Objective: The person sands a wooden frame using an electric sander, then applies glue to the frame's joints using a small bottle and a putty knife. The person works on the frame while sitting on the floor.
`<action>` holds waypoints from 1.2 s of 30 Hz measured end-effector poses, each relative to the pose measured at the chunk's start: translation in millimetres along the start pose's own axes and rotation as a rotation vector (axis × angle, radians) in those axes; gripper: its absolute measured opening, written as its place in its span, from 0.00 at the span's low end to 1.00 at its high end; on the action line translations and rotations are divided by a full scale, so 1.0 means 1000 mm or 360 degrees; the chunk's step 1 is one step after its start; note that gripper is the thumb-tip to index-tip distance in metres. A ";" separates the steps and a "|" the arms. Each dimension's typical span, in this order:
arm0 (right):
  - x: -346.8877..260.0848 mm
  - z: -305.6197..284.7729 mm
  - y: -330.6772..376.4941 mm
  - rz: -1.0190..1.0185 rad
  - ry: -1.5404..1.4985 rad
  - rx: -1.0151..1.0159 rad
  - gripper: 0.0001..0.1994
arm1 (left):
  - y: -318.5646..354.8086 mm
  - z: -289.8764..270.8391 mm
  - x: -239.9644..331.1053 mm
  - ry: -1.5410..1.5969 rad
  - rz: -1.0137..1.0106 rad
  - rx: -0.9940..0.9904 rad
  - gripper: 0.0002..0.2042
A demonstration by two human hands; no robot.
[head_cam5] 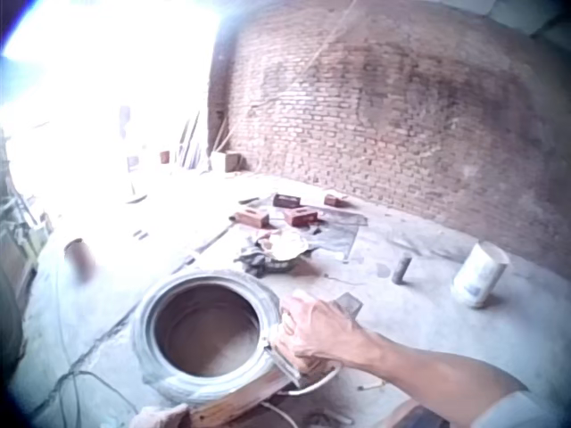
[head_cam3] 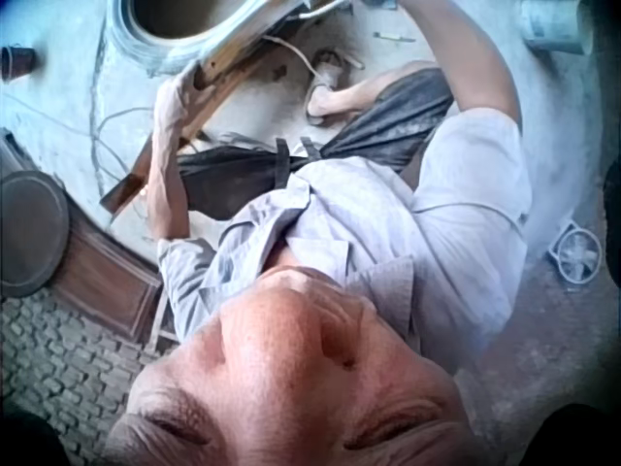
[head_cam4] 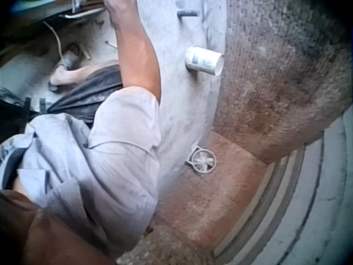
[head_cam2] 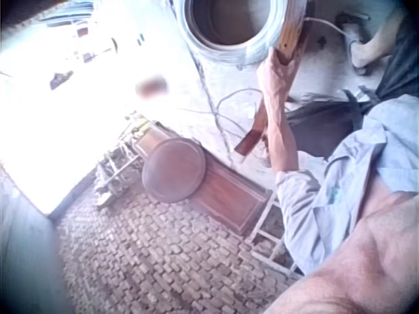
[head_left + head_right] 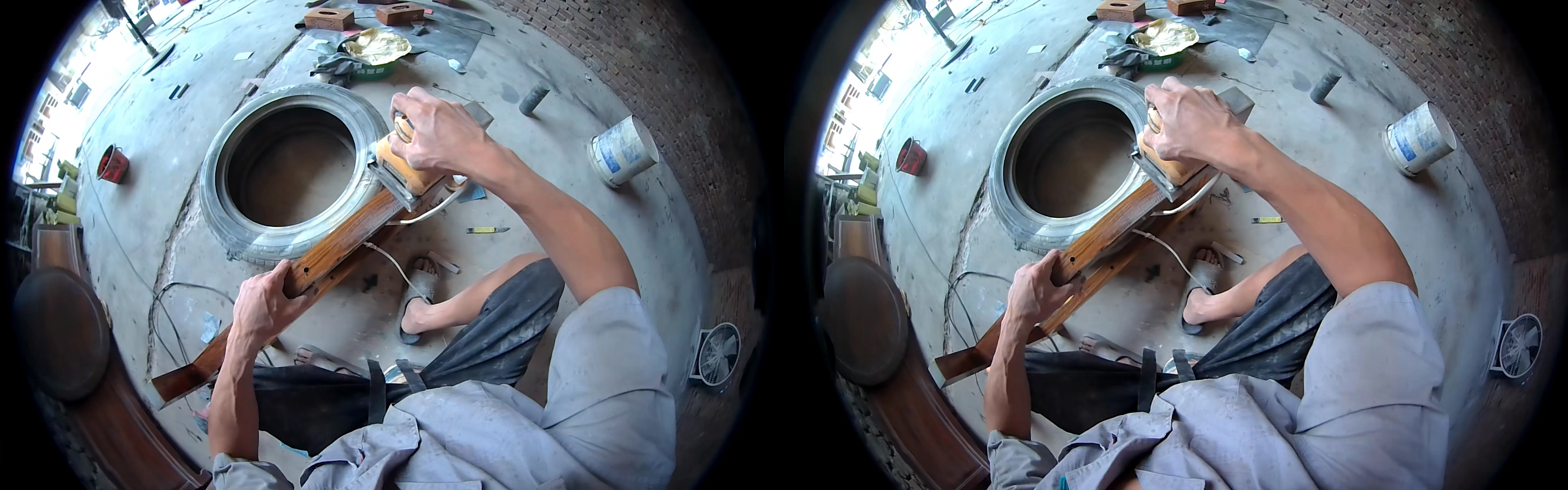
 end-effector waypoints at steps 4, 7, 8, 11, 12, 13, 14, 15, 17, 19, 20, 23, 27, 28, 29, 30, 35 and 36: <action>0.002 -0.004 0.008 0.0008 0.0001 -0.0038 0.21 | 0.000 0.000 0.000 0.0012 0.0017 0.0005 0.20; 0.005 -0.006 0.022 0.0001 0.0019 -0.0031 0.23 | 0.000 0.000 -0.001 0.0043 0.0022 0.0022 0.19; 0.006 -0.006 0.024 0.0004 0.0032 -0.0018 0.23 | -0.001 0.000 -0.001 0.0053 0.0022 0.0029 0.19; 0.001 -0.007 0.019 0.0052 0.0031 -0.0018 0.23 | -0.001 0.000 -0.002 0.0001 0.0008 -0.0005 0.20; -0.003 -0.006 0.019 0.0064 0.0053 -0.0026 0.23 | -0.001 0.001 -0.003 0.0002 0.0006 -0.0006 0.20; -0.007 -0.004 0.018 0.0075 0.0076 -0.0033 0.23 | -0.001 0.002 -0.004 0.0003 0.0004 -0.0006 0.20; -0.013 -0.003 0.016 0.0087 0.0098 -0.0040 0.23 | -0.001 0.003 -0.005 0.0003 0.0003 -0.0007 0.20; -0.021 -0.001 0.016 0.0103 0.0078 -0.0088 0.23 | 0.000 0.003 -0.007 -0.0008 -0.0006 -0.0008 0.20; -0.042 -0.002 0.024 0.0146 0.0054 -0.0180 0.23 | -0.001 0.004 -0.006 -0.0020 -0.0006 -0.0008 0.20; -0.065 -0.001 0.031 0.0108 0.0035 -0.0226 0.22 | 0.000 0.005 -0.006 -0.0033 -0.0009 0.0031 0.20; -0.075 0.003 0.034 0.0062 0.0026 -0.0213 0.22 | 0.000 0.006 -0.006 -0.0035 -0.0001 0.0052 0.20; -0.094 0.022 0.037 -0.0131 0.0094 -0.0172 0.22 | -0.004 0.008 -0.001 -0.0027 -0.0037 0.0041 0.20; -0.110 0.013 0.052 -0.0139 -0.0092 -0.0119 0.20 | 0.002 0.009 -0.008 -0.0021 -0.0026 0.0087 0.20; -0.106 0.011 0.050 -0.0089 -0.0017 -0.0084 0.20 | 0.003 0.009 -0.008 -0.0039 -0.0024 0.0089 0.20; -0.095 0.014 0.044 -0.0111 0.0008 -0.0044 0.20 | 0.001 0.011 -0.008 -0.0040 -0.0009 0.0102 0.20; -0.076 0.019 0.036 -0.0132 0.0041 -0.0007 0.20 | -0.003 0.013 -0.007 -0.0031 0.0009 0.0116 0.20; -0.029 -0.006 0.014 0.0246 0.0061 -0.0240 0.22 | 0.001 0.009 -0.007 -0.0090 -0.0074 0.0039 0.20; -0.021 -0.005 0.009 0.0278 0.0080 -0.0176 0.23 | 0.000 0.010 -0.007 -0.0085 -0.0070 0.0041 0.20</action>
Point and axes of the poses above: each hand's wrist, its own y-axis away from the middle knuckle, its own z-axis out of the palm, x = y × z, the point moved 3 cm from there along -y, towards the middle knuckle, and after that the axes turned 10 degrees about z, right-handed, at the moved point
